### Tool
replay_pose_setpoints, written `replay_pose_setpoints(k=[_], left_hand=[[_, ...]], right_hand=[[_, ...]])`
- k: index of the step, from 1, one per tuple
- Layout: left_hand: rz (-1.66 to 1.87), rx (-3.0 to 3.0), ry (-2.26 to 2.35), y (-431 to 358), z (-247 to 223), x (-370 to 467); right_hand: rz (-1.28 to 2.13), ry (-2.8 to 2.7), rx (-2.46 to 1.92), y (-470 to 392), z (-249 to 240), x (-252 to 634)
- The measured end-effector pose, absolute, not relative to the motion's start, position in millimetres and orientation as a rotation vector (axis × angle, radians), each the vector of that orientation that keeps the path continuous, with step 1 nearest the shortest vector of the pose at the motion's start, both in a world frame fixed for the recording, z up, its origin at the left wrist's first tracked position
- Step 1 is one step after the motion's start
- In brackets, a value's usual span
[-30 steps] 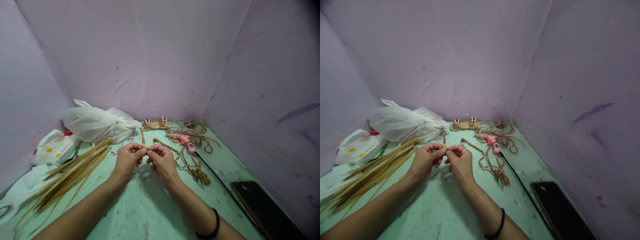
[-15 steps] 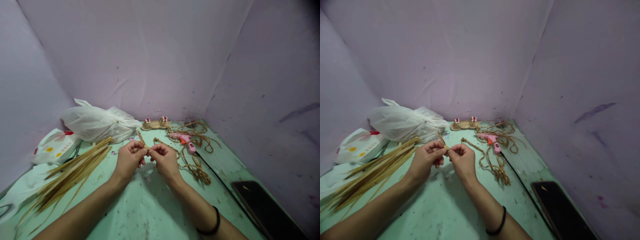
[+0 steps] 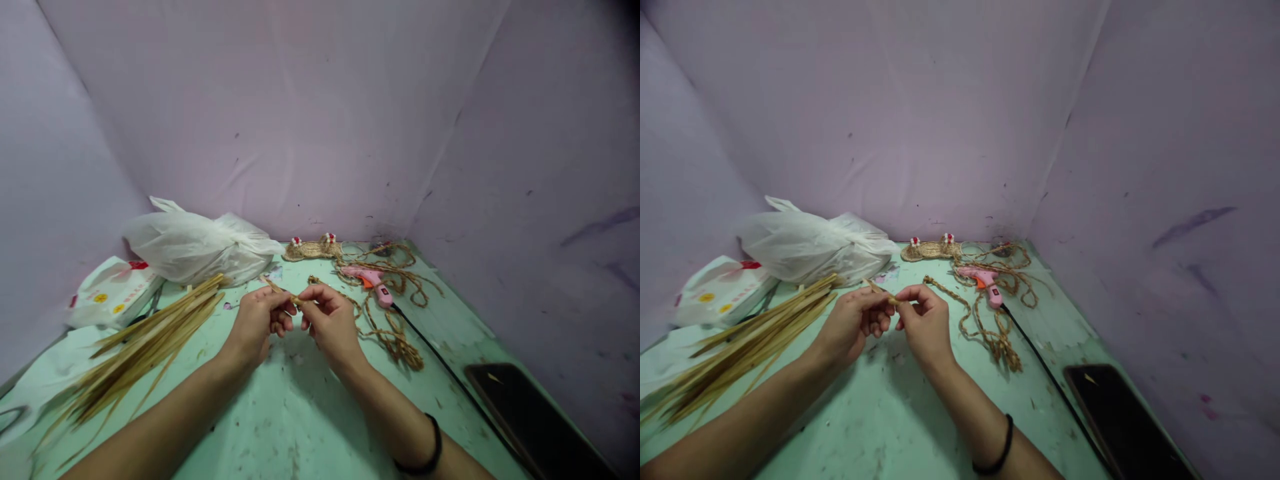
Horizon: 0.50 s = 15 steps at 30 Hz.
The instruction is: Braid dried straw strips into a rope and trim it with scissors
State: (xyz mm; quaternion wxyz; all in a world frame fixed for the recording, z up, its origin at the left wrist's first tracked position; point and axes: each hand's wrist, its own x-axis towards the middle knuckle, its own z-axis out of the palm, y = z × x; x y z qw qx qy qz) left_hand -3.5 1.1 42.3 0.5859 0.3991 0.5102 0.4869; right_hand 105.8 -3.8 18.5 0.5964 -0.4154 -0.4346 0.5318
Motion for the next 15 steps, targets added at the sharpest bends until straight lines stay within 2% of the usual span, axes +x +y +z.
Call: replay_pose_setpoints(k=[3,6,10,13,15], left_hand=[[1.125,1.007,1.250,5,43,-7],[1.293,1.229,1.422,6,47,-14],[1.571,1.967,1.585,3,59,-28],[1.322,2.579,1.427,1,65,-36],[1.093,2.778,1.346,0,67,-37]], right_hand=[[1.215,-1.042,-0.936,-3,14,106],[1.188,-1.083,-0.965,-3,14,107],[1.184,-1.094,-0.988,-4,15,107],[1.185,-1.118,-0.987,-4,15,107],[1.187,-1.129,-0.991,-4,14,107]])
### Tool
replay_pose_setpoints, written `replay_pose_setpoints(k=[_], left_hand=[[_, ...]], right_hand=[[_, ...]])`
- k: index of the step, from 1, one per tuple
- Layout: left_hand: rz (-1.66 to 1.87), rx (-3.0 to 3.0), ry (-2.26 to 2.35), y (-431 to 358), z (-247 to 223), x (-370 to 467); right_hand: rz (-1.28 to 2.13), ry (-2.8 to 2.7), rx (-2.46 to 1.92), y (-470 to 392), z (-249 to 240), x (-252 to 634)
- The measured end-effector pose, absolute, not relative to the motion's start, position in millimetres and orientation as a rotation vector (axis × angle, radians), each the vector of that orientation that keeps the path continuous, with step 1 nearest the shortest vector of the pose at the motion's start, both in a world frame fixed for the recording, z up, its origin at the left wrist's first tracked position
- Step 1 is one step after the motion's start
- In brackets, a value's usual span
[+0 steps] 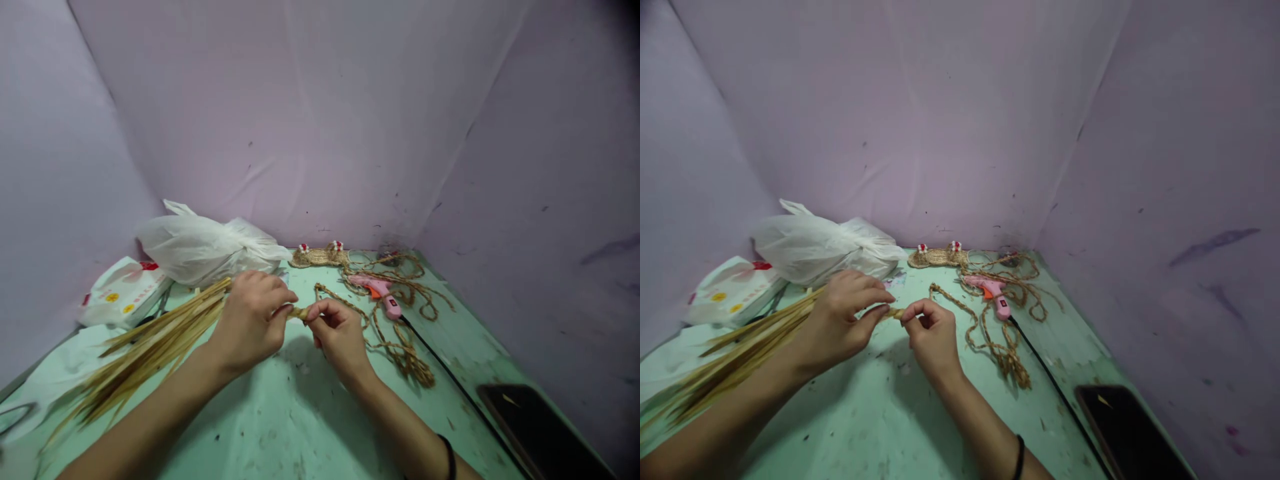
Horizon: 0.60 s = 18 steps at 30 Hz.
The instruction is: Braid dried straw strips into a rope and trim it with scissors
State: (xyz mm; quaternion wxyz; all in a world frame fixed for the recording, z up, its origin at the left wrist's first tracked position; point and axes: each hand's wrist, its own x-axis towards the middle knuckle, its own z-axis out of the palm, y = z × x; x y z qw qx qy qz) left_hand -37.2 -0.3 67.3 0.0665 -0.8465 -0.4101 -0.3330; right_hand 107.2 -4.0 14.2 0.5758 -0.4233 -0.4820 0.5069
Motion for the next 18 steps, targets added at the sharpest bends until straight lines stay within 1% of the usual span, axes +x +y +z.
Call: replay_pose_setpoints(k=[2,7,13,18], left_hand=[[-0.907,-2.587,-1.202,-1.5,69.4,-35.9],[-0.980,-2.596,-1.169,-7.8,75.0,-30.8],[-0.760,-2.641,-1.245,-5.7,69.1,-33.4],[-0.736,-2.650,-1.296,-4.2,66.3,-32.7]], right_hand=[[1.189,-1.139,-0.999,-3.6,13.6,106.9],[1.132,-1.220,-1.000,-2.8,13.0,106.6],[1.075,-1.265,-1.027,-3.4,11.6,106.4],[1.053,-1.288,-1.031,-5.4,11.7,107.1]])
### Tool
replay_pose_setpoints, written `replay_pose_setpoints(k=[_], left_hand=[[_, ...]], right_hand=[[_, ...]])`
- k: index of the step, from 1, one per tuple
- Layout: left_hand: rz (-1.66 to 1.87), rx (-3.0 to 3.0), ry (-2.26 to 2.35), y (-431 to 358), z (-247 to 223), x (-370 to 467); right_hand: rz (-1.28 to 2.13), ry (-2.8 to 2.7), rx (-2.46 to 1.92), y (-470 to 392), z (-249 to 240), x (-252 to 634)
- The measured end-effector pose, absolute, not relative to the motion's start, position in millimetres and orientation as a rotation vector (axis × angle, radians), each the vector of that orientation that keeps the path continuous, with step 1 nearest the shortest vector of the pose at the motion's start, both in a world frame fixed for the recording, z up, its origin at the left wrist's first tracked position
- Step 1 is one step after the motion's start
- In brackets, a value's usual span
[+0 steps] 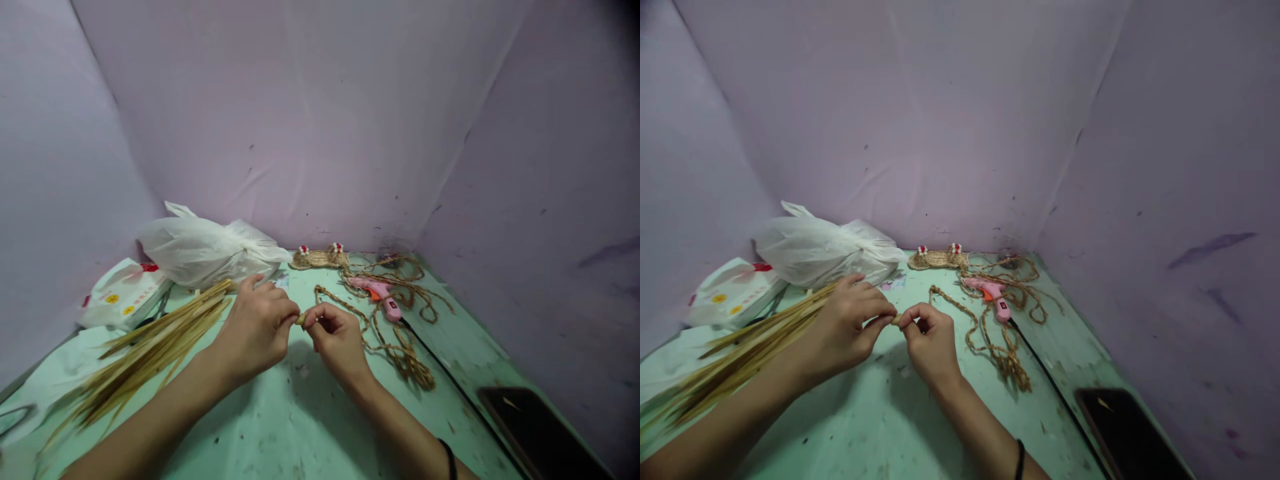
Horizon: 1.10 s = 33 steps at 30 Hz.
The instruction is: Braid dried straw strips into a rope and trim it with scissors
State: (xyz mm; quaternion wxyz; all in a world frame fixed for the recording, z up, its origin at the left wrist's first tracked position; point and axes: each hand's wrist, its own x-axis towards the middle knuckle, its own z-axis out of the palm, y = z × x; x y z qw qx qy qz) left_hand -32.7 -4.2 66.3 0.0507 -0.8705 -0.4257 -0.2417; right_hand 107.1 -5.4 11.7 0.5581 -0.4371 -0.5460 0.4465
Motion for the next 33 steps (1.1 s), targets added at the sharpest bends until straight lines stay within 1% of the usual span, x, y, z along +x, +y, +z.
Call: replay_pose_setpoints(k=[6,11,17,23,29,33], left_hand=[[-0.766,-2.619,-1.442,-3,68,-32],[-0.819,-2.461,-1.581,4,69,-38],[-0.787,-2.389,-1.575,7,71,-43],[-1.121,-2.430,-1.431,4,77,-44],[-0.974,-2.619,-1.451,4,71,-42],[-0.985,-2.644,-1.465,6,64,-42]], right_hand=[[1.147,-1.348,-1.006,-7,14,105],[1.164,-1.328,-1.040,-6,13,107],[1.185,-1.256,-0.995,-7,14,107],[1.170,-1.229,-1.005,-5,12,106],[1.185,-1.232,-0.982,-4,15,106],[1.251,-1.196,-0.971,-4,17,106]])
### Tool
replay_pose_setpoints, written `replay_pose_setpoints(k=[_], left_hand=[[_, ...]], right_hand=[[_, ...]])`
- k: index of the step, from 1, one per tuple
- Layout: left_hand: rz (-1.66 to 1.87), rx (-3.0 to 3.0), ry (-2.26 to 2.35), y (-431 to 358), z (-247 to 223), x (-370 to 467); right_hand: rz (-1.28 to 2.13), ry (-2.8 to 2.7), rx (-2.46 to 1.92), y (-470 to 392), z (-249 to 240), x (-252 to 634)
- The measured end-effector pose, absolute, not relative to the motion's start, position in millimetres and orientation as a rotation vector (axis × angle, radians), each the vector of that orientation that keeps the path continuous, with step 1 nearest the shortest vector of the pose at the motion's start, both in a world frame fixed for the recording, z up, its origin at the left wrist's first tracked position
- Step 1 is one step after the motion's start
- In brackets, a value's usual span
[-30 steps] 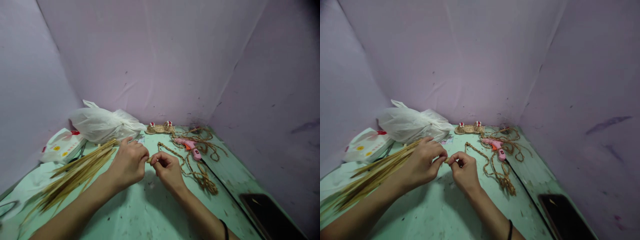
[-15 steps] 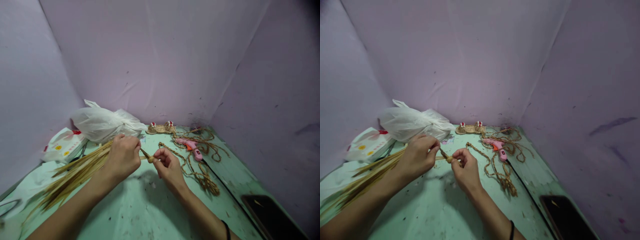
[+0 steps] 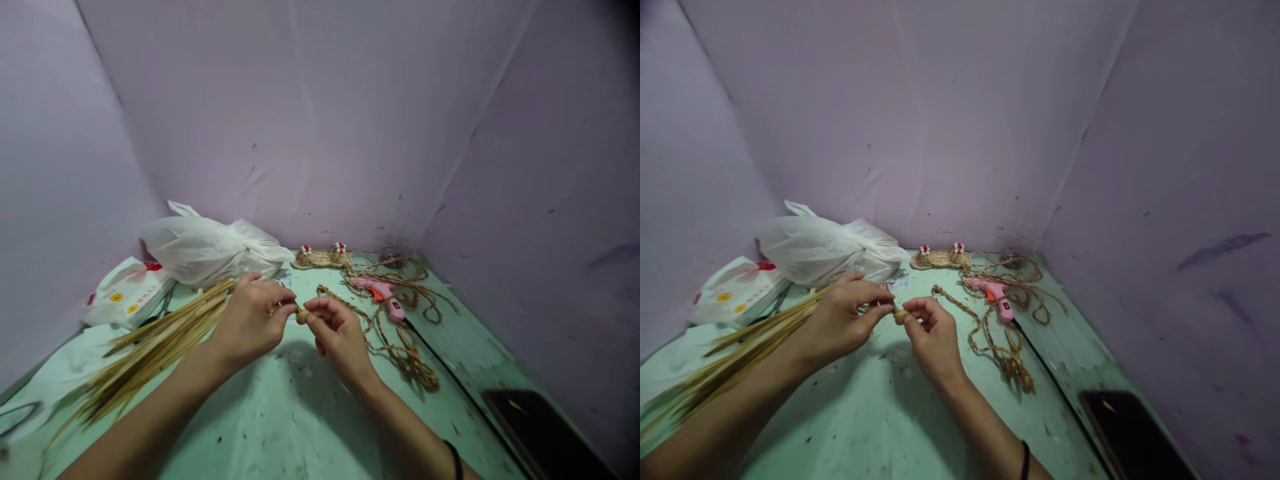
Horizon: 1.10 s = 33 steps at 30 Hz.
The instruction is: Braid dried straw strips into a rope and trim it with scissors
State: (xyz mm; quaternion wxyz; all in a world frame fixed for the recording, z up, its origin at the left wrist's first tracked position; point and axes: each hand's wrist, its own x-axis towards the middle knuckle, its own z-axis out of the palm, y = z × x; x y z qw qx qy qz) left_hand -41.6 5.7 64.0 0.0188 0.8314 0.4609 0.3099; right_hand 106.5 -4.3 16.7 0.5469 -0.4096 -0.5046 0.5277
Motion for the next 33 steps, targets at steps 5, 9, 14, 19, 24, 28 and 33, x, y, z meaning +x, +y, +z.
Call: replay_pose_setpoints(k=[5,9,14,19,24,28,33], left_hand=[[1.026,2.548,1.383,7,63,-43],[1.028,2.534,1.383,6,66,-41],[0.999,2.570,1.360,4,68,-38],[1.024,2.594,1.495,3,71,-40],[1.010,2.487,1.625,4,77,-43],[0.929,2.459,1.760,5,78,-45],[0.829,2.475,1.925,5,78,-47]], right_hand=[[1.288,-1.194,-0.967,-4,18,108],[1.227,-1.249,-1.000,-4,17,108],[1.197,-1.211,-1.062,-3,15,106],[1.169,-1.171,-1.038,-4,16,107],[1.218,-1.200,-1.022,-4,18,107],[1.249,-1.154,-1.003,-3,19,107],[1.273,-1.164,-0.991,-4,20,107]])
